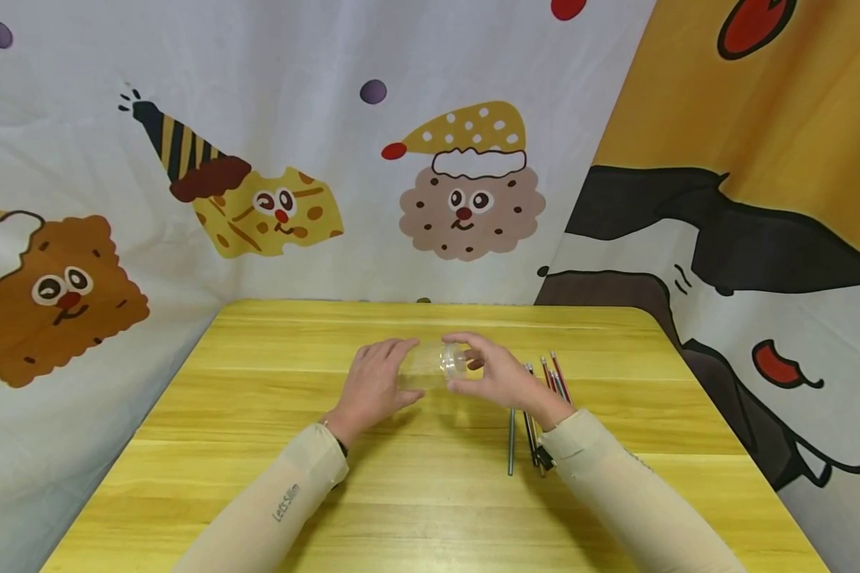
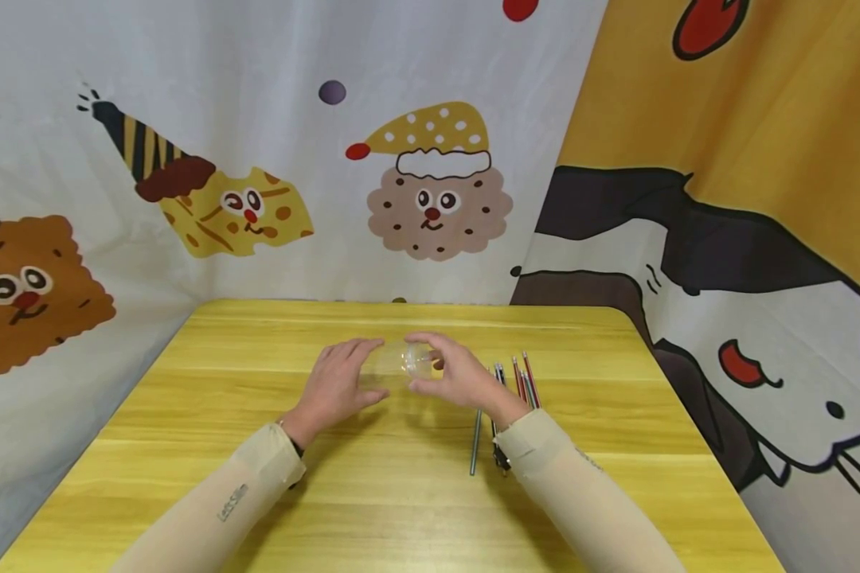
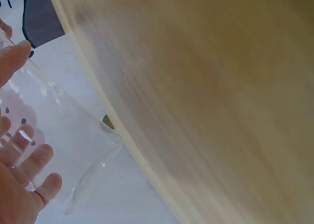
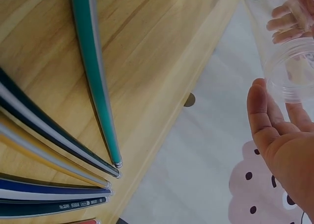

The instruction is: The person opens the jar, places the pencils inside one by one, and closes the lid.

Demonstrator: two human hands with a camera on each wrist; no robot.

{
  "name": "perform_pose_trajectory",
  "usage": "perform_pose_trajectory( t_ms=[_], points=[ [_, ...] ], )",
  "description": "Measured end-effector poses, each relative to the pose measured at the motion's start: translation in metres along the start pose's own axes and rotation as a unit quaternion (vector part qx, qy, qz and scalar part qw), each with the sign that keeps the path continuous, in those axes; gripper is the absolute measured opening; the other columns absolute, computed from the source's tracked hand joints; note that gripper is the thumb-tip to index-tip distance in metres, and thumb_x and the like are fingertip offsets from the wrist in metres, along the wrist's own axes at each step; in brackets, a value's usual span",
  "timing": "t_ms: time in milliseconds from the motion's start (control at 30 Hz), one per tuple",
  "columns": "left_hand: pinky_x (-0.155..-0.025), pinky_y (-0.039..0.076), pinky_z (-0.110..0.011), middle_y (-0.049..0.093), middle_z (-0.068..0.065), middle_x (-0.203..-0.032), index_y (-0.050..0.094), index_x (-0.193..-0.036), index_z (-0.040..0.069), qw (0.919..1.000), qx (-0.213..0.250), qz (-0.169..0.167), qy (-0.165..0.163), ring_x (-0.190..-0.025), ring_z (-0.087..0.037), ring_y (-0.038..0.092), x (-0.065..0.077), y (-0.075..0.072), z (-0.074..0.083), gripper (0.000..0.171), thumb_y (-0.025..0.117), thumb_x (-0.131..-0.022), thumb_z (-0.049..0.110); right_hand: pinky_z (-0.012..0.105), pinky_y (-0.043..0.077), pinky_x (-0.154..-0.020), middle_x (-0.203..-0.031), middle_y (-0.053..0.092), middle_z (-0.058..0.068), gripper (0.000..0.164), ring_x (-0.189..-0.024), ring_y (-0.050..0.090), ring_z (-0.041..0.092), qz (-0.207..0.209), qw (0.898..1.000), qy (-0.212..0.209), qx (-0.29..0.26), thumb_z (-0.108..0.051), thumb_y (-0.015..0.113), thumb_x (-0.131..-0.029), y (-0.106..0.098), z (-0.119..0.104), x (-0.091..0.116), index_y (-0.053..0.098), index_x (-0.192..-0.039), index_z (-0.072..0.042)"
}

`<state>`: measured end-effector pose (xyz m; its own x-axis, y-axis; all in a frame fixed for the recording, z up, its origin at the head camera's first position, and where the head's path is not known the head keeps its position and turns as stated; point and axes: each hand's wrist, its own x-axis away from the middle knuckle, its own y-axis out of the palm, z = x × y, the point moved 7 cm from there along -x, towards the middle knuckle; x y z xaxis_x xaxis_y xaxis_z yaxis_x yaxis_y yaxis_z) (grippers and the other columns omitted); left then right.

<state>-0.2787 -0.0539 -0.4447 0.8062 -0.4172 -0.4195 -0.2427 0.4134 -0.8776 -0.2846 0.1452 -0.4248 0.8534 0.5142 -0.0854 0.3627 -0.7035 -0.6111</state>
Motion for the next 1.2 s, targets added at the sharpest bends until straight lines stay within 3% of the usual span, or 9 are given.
perform_pose_trajectory(
  t_ms=[200, 367, 433, 533, 667, 900, 1200],
  points=[
    [-0.114, 0.048, -0.061, 0.067, -0.013, -0.142, 0.054, -0.152, 0.015, 1.0000, 0.003, 0.000, 0.001, -0.131, -0.037, 0.064, 0.000, -0.001, 0.000, 0.090, 0.096, -0.079, 0.046, 0.058, 0.052, -0.112, -0.157, 0.055, 0.007, 0.078, -0.135, 0.063, 0.040, 0.003, 1.000, -0.013, 0.014, -0.022, 0.085, -0.094, 0.000, 0.000, 0.000, 0.045, -0.161, -0.031],
    [-0.114, 0.048, -0.060, 0.067, -0.012, -0.142, 0.054, -0.152, 0.015, 1.0000, -0.002, 0.005, 0.002, -0.131, -0.036, 0.064, 0.000, -0.002, 0.000, 0.091, 0.096, -0.078, 0.047, 0.060, 0.049, -0.116, -0.175, 0.034, 0.004, 0.094, -0.144, 0.057, 0.039, 0.008, 1.000, 0.014, 0.009, -0.040, 0.084, -0.094, 0.000, 0.003, 0.001, 0.027, -0.169, -0.038],
    [-0.114, 0.049, -0.060, 0.067, -0.011, -0.142, 0.054, -0.152, 0.016, 1.0000, -0.004, 0.006, 0.001, -0.130, -0.035, 0.064, 0.000, -0.002, -0.001, 0.091, 0.096, -0.078, 0.048, 0.060, 0.052, -0.113, -0.176, 0.032, 0.008, 0.093, -0.141, 0.060, 0.040, 0.021, 0.998, 0.051, 0.010, -0.053, 0.076, -0.098, -0.002, 0.007, 0.003, 0.020, -0.171, -0.040],
    [-0.114, 0.049, -0.059, 0.067, -0.011, -0.143, 0.054, -0.153, 0.016, 1.0000, -0.006, 0.001, 0.000, -0.131, -0.035, 0.064, 0.000, -0.001, -0.002, 0.090, 0.095, -0.079, 0.048, 0.057, 0.060, -0.100, -0.170, 0.039, 0.018, 0.079, -0.120, 0.072, 0.043, 0.041, 0.991, 0.121, -0.027, -0.066, 0.053, -0.106, -0.005, 0.015, 0.007, 0.016, -0.171, -0.042],
    [-0.114, 0.049, -0.058, 0.067, -0.011, -0.143, 0.054, -0.153, 0.016, 0.9999, -0.010, -0.003, 0.000, -0.131, -0.035, 0.064, 0.000, 0.000, -0.002, 0.090, 0.095, -0.080, 0.048, 0.054, 0.065, -0.085, -0.160, 0.050, 0.029, 0.069, -0.091, 0.078, 0.046, 0.046, 0.980, 0.168, -0.091, -0.066, 0.033, -0.111, -0.006, 0.022, 0.010, 0.020, -0.172, -0.034],
    [-0.114, 0.049, -0.056, 0.068, -0.010, -0.141, 0.053, -0.152, 0.017, 0.9997, -0.019, 0.001, 0.011, -0.130, -0.034, 0.064, 0.001, 0.001, 0.001, 0.090, 0.096, -0.079, 0.048, 0.053, 0.066, -0.083, -0.155, 0.057, 0.024, 0.077, -0.089, 0.079, 0.042, 0.022, 0.980, 0.173, -0.096, -0.075, 0.044, -0.104, 0.001, 0.025, 0.007, 0.031, -0.169, -0.034],
    [-0.114, 0.047, -0.058, 0.067, -0.011, -0.140, 0.053, -0.152, 0.016, 0.9998, -0.005, 0.004, 0.021, -0.130, -0.036, 0.064, 0.002, 0.000, 0.003, 0.091, 0.098, -0.077, 0.043, 0.045, 0.067, -0.082, -0.149, 0.061, 0.022, 0.078, -0.091, 0.080, 0.038, 0.005, 0.982, 0.156, -0.106, -0.066, 0.059, -0.103, 0.009, 0.021, 0.005, 0.036, -0.167, -0.031]
  ],
)
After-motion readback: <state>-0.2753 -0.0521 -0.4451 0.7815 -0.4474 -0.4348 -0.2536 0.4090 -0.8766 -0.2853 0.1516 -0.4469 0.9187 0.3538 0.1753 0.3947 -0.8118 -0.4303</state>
